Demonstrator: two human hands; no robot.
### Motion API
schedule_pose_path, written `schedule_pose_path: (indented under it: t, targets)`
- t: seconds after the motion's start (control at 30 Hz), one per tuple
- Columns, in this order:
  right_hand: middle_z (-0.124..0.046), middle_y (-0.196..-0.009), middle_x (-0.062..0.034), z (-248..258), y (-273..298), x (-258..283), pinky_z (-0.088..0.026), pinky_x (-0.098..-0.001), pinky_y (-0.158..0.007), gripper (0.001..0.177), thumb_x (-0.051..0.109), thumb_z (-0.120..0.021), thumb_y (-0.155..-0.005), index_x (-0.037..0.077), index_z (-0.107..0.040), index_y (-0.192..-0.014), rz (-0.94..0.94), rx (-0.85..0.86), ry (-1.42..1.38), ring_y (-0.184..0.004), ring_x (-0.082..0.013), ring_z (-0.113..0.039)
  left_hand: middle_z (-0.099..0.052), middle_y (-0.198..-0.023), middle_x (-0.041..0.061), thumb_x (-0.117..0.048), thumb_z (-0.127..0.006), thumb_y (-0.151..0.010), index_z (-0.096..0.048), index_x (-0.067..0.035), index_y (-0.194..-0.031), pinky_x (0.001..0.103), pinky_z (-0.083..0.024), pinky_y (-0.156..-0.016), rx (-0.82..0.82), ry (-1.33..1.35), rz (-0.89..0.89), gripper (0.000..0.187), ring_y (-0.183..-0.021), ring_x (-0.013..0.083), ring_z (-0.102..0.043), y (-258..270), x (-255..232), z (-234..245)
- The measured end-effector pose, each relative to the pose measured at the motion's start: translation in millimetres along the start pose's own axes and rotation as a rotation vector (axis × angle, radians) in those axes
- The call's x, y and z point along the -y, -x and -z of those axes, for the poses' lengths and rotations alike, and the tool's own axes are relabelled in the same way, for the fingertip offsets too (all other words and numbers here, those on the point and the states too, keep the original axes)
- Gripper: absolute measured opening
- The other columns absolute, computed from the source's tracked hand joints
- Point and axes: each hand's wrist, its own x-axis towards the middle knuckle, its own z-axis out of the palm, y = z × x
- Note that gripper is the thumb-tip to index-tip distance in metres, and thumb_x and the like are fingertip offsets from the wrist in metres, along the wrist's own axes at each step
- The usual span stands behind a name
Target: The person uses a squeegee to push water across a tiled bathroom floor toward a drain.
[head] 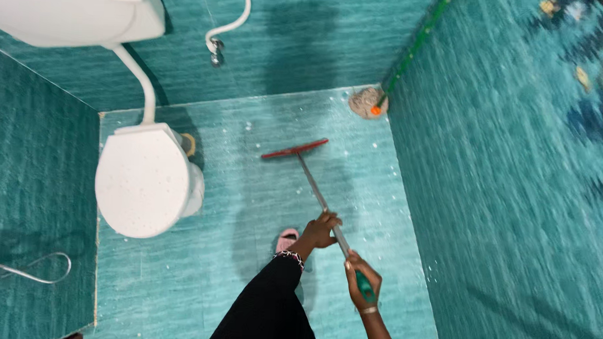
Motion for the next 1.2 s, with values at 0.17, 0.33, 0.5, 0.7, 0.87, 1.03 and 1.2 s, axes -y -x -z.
schedule_pose_path:
  t: [0.17,0.33,0.5,0.7,0.87,1.03,1.2]
  targets:
    - [-0.077,-0.101,-0.0172,94,158,17,-0.054,-0.0425,-0.1,0.006,0.001,-0.069,-0.091,-0.004,-0.071,-0.088,-0.091,-0.029,0.022,-0.106,-0.0275,-0.073,-0.061,-0.129,0.004,-0.046,-0.076,-0.081,-0.062,-0.026,-0.12,0.056,-0.026,-0.128,0.082,0.032,-0.327,0.046,-0.14,0.03,-0.048,84,-55,-107]
    - [-0.076,-0.101,-0.0172,170,302,27,-0.055,-0.0417,-0.099,0.004,0.001,-0.069,-0.091,-0.004,-0.069,-0.091,0.041,-0.09,-0.084,-0.106,-0.0268,-0.073,-0.064,-0.11,0.009,-0.054,-0.08,-0.082,-0.065,-0.024,-0.116,0.055,-0.02,-0.119,0.344,-0.004,-0.546,0.047,-0.122,0.0331,-0.054,165,-117,-202]
    - [-0.076,-0.101,-0.0171,204,369,30,-0.056,-0.0414,-0.097,0.005,0.002,-0.07,-0.09,-0.003,-0.07,-0.092,-0.023,-0.066,-0.066,-0.104,-0.0278,-0.073,-0.073,-0.097,0.0,-0.065,-0.075,-0.074,-0.072,-0.025,-0.102,0.048,-0.035,-0.102,0.476,0.134,-0.742,0.049,-0.106,0.0252,-0.064,245,-177,-263]
    - [-0.076,-0.101,-0.0171,195,382,36,-0.057,-0.041,-0.095,0.007,0.004,-0.072,-0.089,-0.002,-0.071,-0.093,-0.106,-0.011,-0.029,-0.103,-0.029,-0.074,-0.071,-0.083,0.004,-0.056,-0.069,-0.092,-0.07,-0.019,-0.087,0.042,-0.044,-0.093,0.729,0.121,-0.742,0.037,-0.084,0.03,-0.063,284,-208,-270]
    - [-0.077,-0.101,-0.0171,184,375,39,-0.058,-0.0407,-0.093,0.009,0.006,-0.073,-0.089,-0.001,-0.072,-0.094,-0.147,0.028,0.001,-0.101,-0.03,-0.074,-0.063,-0.08,0.01,-0.034,-0.072,-0.089,-0.063,-0.013,-0.078,0.047,-0.048,-0.078,0.322,0.388,-0.628,0.025,-0.091,0.0332,-0.057,304,-183,-244]
    - [-0.077,-0.101,-0.017,107,291,51,-0.058,-0.0404,-0.09,0.011,0.008,-0.075,-0.088,0.0,-0.072,-0.095,-0.188,0.079,0.084,-0.1,-0.0311,-0.075,-0.06,-0.077,0.011,-0.02,-0.073,-0.081,-0.057,-0.011,-0.071,0.048,-0.048,-0.081,0.134,0.433,-0.551,0.02,-0.088,0.035,-0.057,289,-114,-182]
    - [-0.077,-0.101,-0.017,13,198,86,-0.059,-0.0401,-0.088,0.013,0.009,-0.076,-0.087,0.001,-0.073,-0.096,-0.152,0.174,0.268,-0.098,-0.0321,-0.075,-0.061,-0.085,0.01,-0.022,-0.091,-0.075,-0.06,-0.01,-0.084,0.047,-0.05,-0.079,-0.306,0.577,-0.423,0.035,-0.084,0.0348,-0.06,206,-6,-66]
